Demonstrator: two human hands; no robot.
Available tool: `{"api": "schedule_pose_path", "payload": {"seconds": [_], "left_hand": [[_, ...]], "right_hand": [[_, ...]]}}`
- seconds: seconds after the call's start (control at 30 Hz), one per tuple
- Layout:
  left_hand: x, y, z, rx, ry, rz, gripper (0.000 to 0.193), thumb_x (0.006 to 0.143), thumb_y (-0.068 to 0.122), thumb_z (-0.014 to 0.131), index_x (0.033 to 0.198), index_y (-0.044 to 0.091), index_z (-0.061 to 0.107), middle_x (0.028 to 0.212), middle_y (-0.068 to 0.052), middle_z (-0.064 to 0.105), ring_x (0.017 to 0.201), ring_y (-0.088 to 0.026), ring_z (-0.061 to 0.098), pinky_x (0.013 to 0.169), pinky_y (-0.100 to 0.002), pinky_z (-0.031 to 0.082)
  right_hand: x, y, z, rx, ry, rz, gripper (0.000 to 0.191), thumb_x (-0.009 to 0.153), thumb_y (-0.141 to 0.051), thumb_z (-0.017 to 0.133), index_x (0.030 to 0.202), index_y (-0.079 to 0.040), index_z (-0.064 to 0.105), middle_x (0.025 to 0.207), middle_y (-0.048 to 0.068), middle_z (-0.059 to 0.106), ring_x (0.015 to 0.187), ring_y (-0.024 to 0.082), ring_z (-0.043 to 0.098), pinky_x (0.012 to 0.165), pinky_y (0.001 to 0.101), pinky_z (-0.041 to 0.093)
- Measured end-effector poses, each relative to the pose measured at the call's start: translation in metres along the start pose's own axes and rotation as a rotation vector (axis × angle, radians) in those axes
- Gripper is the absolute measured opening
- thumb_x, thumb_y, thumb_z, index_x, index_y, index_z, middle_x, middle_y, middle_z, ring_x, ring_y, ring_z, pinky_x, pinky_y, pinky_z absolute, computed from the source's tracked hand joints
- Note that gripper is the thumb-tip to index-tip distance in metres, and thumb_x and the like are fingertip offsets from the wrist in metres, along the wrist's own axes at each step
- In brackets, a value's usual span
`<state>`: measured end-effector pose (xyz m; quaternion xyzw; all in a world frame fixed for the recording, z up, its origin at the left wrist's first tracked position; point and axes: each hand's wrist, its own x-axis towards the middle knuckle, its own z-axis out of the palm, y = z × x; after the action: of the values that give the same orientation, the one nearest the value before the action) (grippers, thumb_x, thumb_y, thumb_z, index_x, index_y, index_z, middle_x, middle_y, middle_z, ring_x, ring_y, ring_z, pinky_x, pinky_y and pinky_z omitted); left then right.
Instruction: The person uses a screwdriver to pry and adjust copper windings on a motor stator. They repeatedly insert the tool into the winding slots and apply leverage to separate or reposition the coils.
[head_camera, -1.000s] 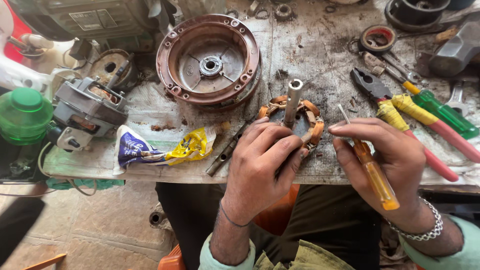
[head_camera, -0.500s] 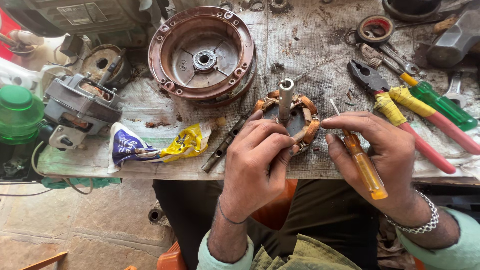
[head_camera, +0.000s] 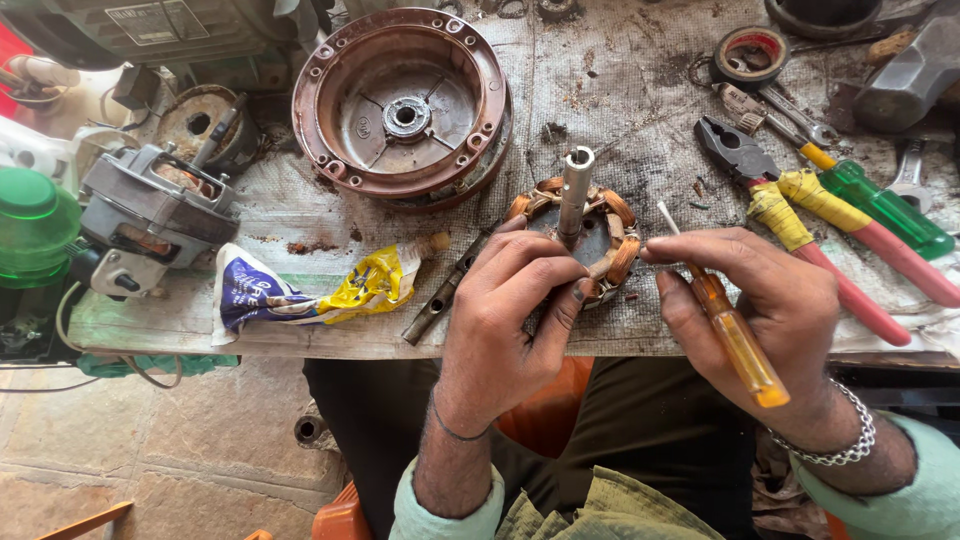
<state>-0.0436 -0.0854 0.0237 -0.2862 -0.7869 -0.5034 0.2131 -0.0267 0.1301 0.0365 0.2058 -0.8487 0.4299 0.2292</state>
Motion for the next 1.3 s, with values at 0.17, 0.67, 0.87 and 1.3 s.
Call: {"api": "schedule_pose_path", "payload": {"seconds": [0.17, 0.67, 0.87, 1.3], "left_hand": [[-0.001, -0.003, 0.000, -0.022, 0.045, 0.004, 0.014, 0.096, 0.002, 0.072, 0.110, 0.004, 0.068, 0.111, -0.011, 0.070, 0.114, -0.030, 0.070, 0.111, -0.043, 0.055], [0.001, 0.000, -0.006, -0.028, -0.029, 0.020, 0.034, 0.080, 0.001, 0.072, 0.113, 0.004, 0.067, 0.110, -0.011, 0.070, 0.117, -0.030, 0.068, 0.114, -0.044, 0.053], [0.002, 0.001, -0.005, 0.001, -0.041, 0.028, 0.033, 0.079, 0.003, 0.076, 0.111, 0.004, 0.068, 0.109, -0.011, 0.069, 0.114, -0.032, 0.067, 0.111, -0.045, 0.052], [0.000, 0.000, -0.001, 0.047, -0.030, 0.039, 0.018, 0.093, 0.004, 0.078, 0.109, 0.007, 0.072, 0.107, -0.007, 0.067, 0.111, -0.028, 0.068, 0.113, -0.045, 0.052]], "right_hand": [[0.006, 0.003, -0.007, 0.157, -0.134, -0.261, 0.027, 0.079, 0.005, 0.067, 0.105, 0.001, 0.068, 0.097, 0.013, 0.075, 0.091, 0.023, 0.075, 0.081, 0.0326, 0.061], [-0.008, 0.003, -0.002, 0.087, -0.002, 0.071, 0.022, 0.097, -0.001, 0.058, 0.115, 0.002, 0.070, 0.102, 0.011, 0.075, 0.078, 0.011, 0.071, 0.073, 0.0201, 0.055], [-0.008, 0.004, -0.002, 0.009, -0.032, 0.039, 0.024, 0.092, -0.001, 0.061, 0.112, 0.000, 0.072, 0.095, 0.010, 0.075, 0.077, 0.012, 0.071, 0.072, 0.0249, 0.055], [-0.008, 0.005, 0.001, 0.315, 0.036, -0.122, 0.025, 0.085, 0.001, 0.059, 0.109, 0.006, 0.055, 0.100, 0.018, 0.070, 0.093, 0.021, 0.075, 0.084, 0.0329, 0.063]]}}
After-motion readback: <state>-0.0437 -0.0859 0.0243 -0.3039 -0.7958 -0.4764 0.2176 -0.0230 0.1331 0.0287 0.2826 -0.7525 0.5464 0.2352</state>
